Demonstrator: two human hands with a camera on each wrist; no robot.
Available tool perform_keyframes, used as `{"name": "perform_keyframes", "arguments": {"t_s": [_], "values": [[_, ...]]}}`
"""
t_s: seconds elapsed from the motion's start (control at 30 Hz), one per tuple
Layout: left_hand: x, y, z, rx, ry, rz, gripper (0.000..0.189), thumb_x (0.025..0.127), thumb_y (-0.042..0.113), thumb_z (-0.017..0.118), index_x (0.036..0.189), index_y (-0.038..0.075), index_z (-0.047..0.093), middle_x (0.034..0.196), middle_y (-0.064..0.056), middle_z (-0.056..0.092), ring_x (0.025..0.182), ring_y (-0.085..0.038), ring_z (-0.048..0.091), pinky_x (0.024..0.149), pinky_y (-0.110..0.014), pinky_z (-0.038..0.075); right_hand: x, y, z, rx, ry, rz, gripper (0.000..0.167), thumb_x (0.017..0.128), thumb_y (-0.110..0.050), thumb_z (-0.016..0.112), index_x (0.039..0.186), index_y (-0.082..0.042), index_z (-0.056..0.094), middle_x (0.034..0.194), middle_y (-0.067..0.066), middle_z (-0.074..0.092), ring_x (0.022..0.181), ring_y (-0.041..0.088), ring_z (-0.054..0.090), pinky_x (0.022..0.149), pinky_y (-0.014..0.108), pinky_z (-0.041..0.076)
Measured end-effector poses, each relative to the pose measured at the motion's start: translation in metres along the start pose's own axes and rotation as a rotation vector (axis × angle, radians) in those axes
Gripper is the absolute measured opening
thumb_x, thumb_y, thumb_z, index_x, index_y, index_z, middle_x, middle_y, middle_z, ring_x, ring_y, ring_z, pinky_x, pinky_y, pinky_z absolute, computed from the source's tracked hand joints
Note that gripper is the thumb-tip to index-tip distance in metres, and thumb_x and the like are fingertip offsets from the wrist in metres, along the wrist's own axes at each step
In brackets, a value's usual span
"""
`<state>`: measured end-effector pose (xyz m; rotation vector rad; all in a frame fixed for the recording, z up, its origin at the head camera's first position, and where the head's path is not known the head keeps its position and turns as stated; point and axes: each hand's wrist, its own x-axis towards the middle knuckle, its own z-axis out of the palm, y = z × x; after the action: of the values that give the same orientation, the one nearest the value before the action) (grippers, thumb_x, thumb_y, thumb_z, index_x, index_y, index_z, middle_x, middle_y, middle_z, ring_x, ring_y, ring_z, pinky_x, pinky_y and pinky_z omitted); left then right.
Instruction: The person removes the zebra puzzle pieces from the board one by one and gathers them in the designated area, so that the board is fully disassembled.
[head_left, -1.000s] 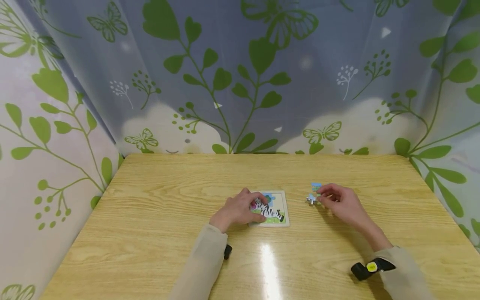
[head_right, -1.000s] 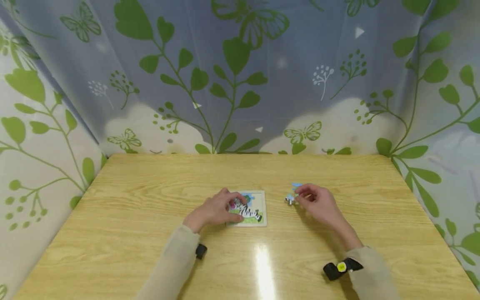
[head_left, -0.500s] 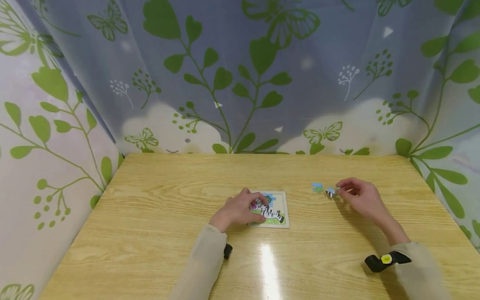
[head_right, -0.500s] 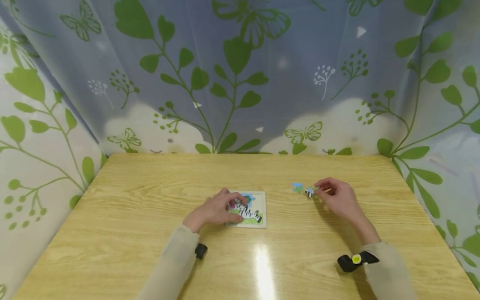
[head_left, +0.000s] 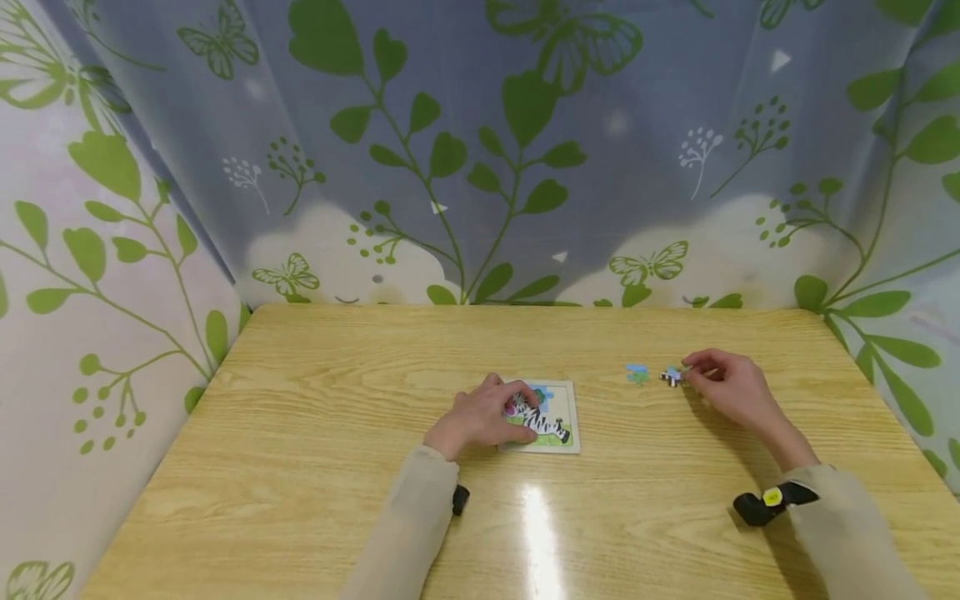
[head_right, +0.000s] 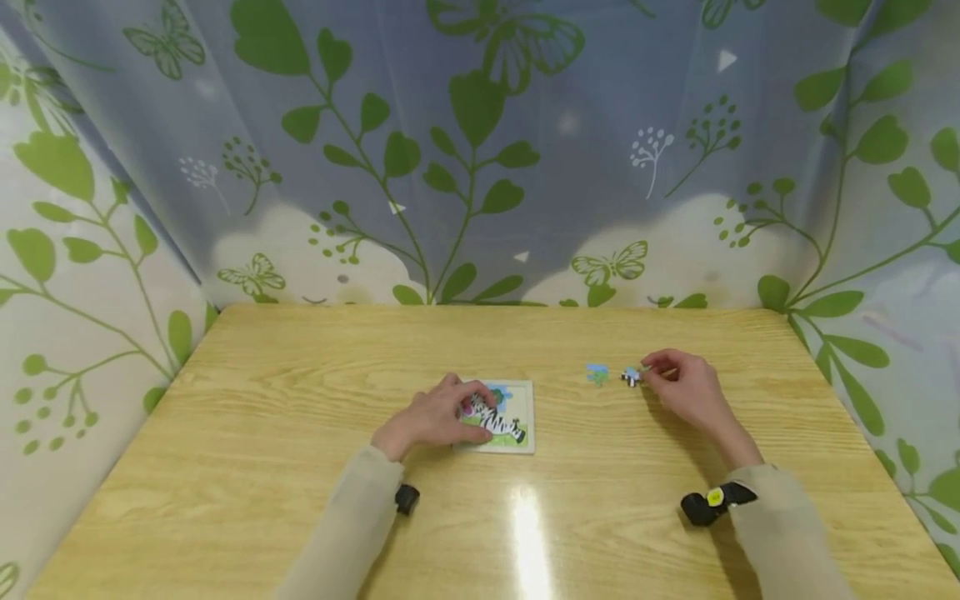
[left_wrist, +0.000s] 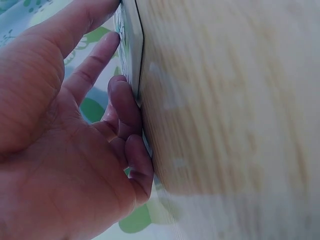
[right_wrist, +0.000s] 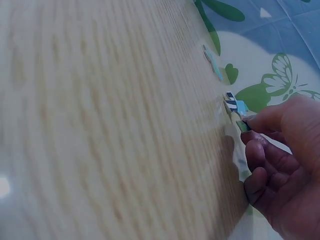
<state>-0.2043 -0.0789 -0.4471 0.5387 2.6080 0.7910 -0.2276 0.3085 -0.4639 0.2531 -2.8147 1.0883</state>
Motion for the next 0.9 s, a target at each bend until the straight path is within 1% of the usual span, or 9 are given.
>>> {"name": "perform_keyframes", "arguments": {"t_s": [0.2, 0.3, 0.47, 0.53, 0.6, 0.73, 0.83, 0.9], "values": [[-0.0005, 0.0015, 0.0003, -0.004, 0.0, -0.002, 0.037, 0.088, 0.039, 0.078, 0.121, 0.032, 0.062, 0.105, 0.0, 0.05, 0.096, -0.016, 0.044, 0.089, -0.05, 0.03, 0.0049, 0.003, 0.0023, -0.039, 0.006, 0.006, 0.02, 0.098, -0.015, 0.067, 0.11, 0.001, 0.071, 0.097, 0.019, 0.072, 0.07, -0.003, 0.058, 0.056, 0.025, 0.05], [-0.0004, 0.0015, 0.0002, -0.005, 0.001, 0.0, 0.039, 0.088, 0.039, 0.078, 0.122, 0.032, 0.061, 0.105, -0.001, 0.049, 0.096, -0.016, 0.044, 0.089, -0.05, 0.031, 0.0066, 0.0044, 0.0034, -0.053, 0.005, 0.006, 0.02, 0.098, -0.016, 0.068, 0.11, 0.0, 0.072, 0.096, 0.018, 0.072, 0.072, -0.001, 0.059, 0.056, 0.024, 0.05], [0.0003, 0.0005, 0.0, -0.016, 0.002, -0.003, 0.039, 0.087, 0.039, 0.079, 0.121, 0.032, 0.062, 0.106, -0.001, 0.049, 0.097, -0.016, 0.044, 0.093, -0.054, 0.032, 0.0081, 0.0042, 0.0044, -0.052, -0.008, 0.024, 0.022, 0.098, -0.017, 0.068, 0.111, 0.001, 0.071, 0.097, 0.018, 0.073, 0.077, 0.011, 0.064, 0.058, 0.024, 0.049], [0.0006, -0.0001, 0.0001, -0.02, 0.001, -0.005, 0.039, 0.087, 0.039, 0.079, 0.121, 0.032, 0.062, 0.105, 0.0, 0.048, 0.097, -0.016, 0.044, 0.093, -0.054, 0.031, 0.0086, 0.0041, 0.0045, -0.054, -0.006, 0.028, 0.023, 0.098, -0.018, 0.069, 0.111, 0.001, 0.071, 0.097, 0.018, 0.073, 0.078, 0.014, 0.065, 0.058, 0.024, 0.049], [0.0011, -0.0009, 0.0007, -0.023, -0.001, -0.008, 0.038, 0.087, 0.038, 0.079, 0.121, 0.033, 0.062, 0.105, 0.0, 0.048, 0.097, -0.016, 0.044, 0.092, -0.051, 0.03, 0.009, 0.0044, 0.0045, -0.058, 0.001, 0.027, 0.023, 0.098, -0.018, 0.069, 0.111, 0.0, 0.071, 0.096, 0.018, 0.073, 0.078, 0.013, 0.064, 0.059, 0.023, 0.049], [0.0016, -0.0011, 0.0015, -0.016, -0.004, -0.015, 0.038, 0.087, 0.039, 0.079, 0.121, 0.033, 0.061, 0.105, 0.001, 0.048, 0.096, -0.016, 0.044, 0.085, -0.043, 0.028, 0.0071, 0.0037, 0.0037, -0.059, 0.018, 0.015, 0.023, 0.098, -0.02, 0.069, 0.11, 0.0, 0.072, 0.095, 0.017, 0.073, 0.075, 0.003, 0.061, 0.06, 0.022, 0.049], [0.0013, -0.0007, 0.0016, -0.013, -0.006, -0.019, 0.039, 0.087, 0.04, 0.079, 0.121, 0.034, 0.061, 0.106, 0.001, 0.047, 0.095, -0.016, 0.044, 0.081, -0.039, 0.026, 0.0037, 0.0012, 0.0042, -0.051, 0.02, -0.006, 0.023, 0.098, -0.019, 0.068, 0.111, -0.001, 0.071, 0.095, 0.017, 0.072, 0.072, -0.003, 0.059, 0.058, 0.023, 0.049], [0.0014, -0.001, 0.0016, -0.013, -0.005, -0.019, 0.039, 0.087, 0.04, 0.079, 0.121, 0.033, 0.061, 0.105, 0.001, 0.047, 0.095, -0.016, 0.044, 0.08, -0.038, 0.026, 0.0011, -0.0025, 0.0057, -0.036, 0.015, -0.017, 0.023, 0.098, -0.019, 0.067, 0.112, -0.001, 0.071, 0.096, 0.017, 0.071, 0.07, -0.005, 0.059, 0.056, 0.024, 0.049]]}}
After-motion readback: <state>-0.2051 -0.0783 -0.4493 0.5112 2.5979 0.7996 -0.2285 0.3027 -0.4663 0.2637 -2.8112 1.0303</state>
